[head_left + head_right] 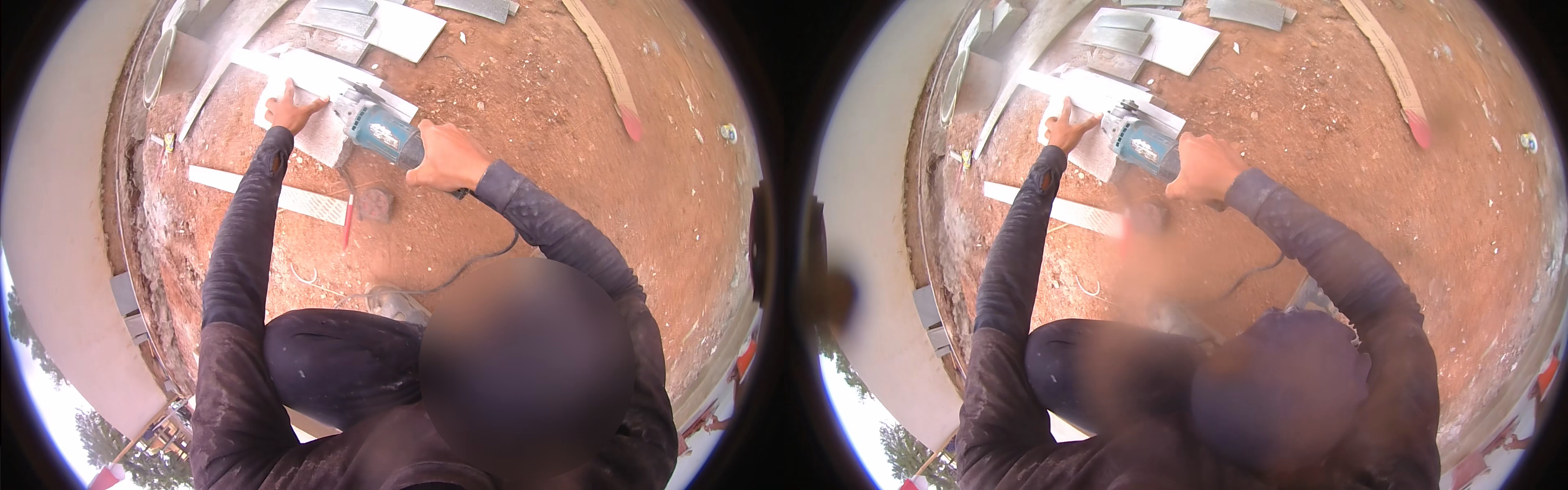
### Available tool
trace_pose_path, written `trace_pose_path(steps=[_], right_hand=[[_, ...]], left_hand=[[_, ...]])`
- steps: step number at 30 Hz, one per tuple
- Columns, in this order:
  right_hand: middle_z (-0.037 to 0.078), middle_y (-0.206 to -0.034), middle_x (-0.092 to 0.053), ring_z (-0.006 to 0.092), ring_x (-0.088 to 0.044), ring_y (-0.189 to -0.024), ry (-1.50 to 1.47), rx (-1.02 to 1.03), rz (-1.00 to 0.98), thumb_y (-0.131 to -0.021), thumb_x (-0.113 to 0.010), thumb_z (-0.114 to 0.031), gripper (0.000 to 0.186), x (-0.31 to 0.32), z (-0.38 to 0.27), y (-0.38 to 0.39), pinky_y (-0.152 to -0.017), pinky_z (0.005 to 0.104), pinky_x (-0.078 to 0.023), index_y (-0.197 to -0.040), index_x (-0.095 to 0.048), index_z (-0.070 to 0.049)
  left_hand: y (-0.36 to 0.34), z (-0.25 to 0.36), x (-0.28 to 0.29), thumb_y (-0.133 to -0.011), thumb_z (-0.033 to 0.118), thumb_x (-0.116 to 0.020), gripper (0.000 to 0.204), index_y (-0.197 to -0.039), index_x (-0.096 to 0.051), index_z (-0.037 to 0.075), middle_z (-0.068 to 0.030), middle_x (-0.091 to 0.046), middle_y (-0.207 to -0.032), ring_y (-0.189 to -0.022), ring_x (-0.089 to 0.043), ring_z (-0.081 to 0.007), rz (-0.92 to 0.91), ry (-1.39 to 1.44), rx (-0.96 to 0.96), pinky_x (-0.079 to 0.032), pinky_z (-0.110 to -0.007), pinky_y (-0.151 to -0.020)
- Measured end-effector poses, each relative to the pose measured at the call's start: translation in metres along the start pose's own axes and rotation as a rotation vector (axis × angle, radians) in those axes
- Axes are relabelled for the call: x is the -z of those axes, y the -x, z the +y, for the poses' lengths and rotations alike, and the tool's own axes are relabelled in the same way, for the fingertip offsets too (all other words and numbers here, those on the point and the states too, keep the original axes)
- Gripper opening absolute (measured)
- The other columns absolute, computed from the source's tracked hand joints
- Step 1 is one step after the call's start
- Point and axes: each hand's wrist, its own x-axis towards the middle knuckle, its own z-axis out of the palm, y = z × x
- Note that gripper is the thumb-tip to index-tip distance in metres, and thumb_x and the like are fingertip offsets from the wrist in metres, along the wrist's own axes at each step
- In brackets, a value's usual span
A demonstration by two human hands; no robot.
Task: The person marks a white rectangular tile with a red marker and then uses an angle grinder to cut it. The person holds the tile steady with one hand while operating the power tool with the other, creating a straight cut along the marked line.
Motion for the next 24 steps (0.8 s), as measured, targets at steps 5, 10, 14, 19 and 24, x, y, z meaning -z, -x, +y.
trace_pose_path(steps=[5,10,14,19,24], right_hand=[[0.026,-0.097,-0.069,0.0412,-0.068,-0.092,0.012,-0.043,-0.005,-0.064,-0.074,-0.032,0.058,0.000,-0.002,-0.004,-0.080,0.0449,-0.055,-0.103,-0.059,0.009],[0.027,-0.099,-0.068,0.0417,-0.068,-0.096,0.037,-0.031,0.000,-0.065,-0.073,-0.031,0.059,0.001,-0.004,-0.007,-0.083,0.0447,-0.055,-0.106,-0.060,0.010],[0.028,-0.100,-0.068,0.0418,-0.068,-0.096,0.042,-0.045,-0.008,-0.065,-0.073,-0.030,0.061,0.008,-0.009,-0.006,-0.084,0.0450,-0.055,-0.108,-0.059,0.010],[0.029,-0.100,-0.068,0.0419,-0.068,-0.095,0.047,-0.042,-0.015,-0.065,-0.073,-0.030,0.060,0.010,-0.009,-0.008,-0.083,0.0449,-0.055,-0.107,-0.060,0.010],[0.028,-0.099,-0.068,0.0414,-0.068,-0.094,0.047,-0.019,-0.017,-0.065,-0.073,-0.029,0.058,0.009,-0.008,-0.013,-0.082,0.0447,-0.055,-0.107,-0.060,0.010]], left_hand=[[0.003,0.001,-0.006,-0.064,0.067,-0.081,0.119,-0.157,-0.025,0.020,-0.0378,-0.020,-0.147,-0.138,-0.022,-0.0542,0.041,0.061,0.004,-0.030,-0.063,-0.108],[0.003,-0.005,-0.013,-0.062,0.066,-0.083,0.119,-0.156,-0.027,0.019,-0.0361,-0.020,-0.148,-0.140,-0.022,-0.0512,0.108,0.105,-0.001,-0.029,-0.061,-0.110],[0.004,-0.006,-0.016,-0.062,0.066,-0.083,0.118,-0.156,-0.028,0.018,-0.0359,-0.020,-0.149,-0.140,-0.022,-0.0506,0.133,0.113,-0.003,-0.028,-0.060,-0.111],[0.007,-0.002,-0.018,-0.067,0.058,-0.082,0.108,-0.154,-0.033,0.018,-0.0365,-0.020,-0.149,-0.140,-0.023,-0.0514,0.155,0.116,-0.008,-0.027,-0.056,-0.113],[0.004,-0.008,-0.019,-0.063,0.066,-0.082,0.112,-0.153,-0.036,0.018,-0.0351,-0.015,-0.153,-0.144,-0.015,-0.0496,0.136,0.172,0.004,-0.018,-0.058,-0.116]])
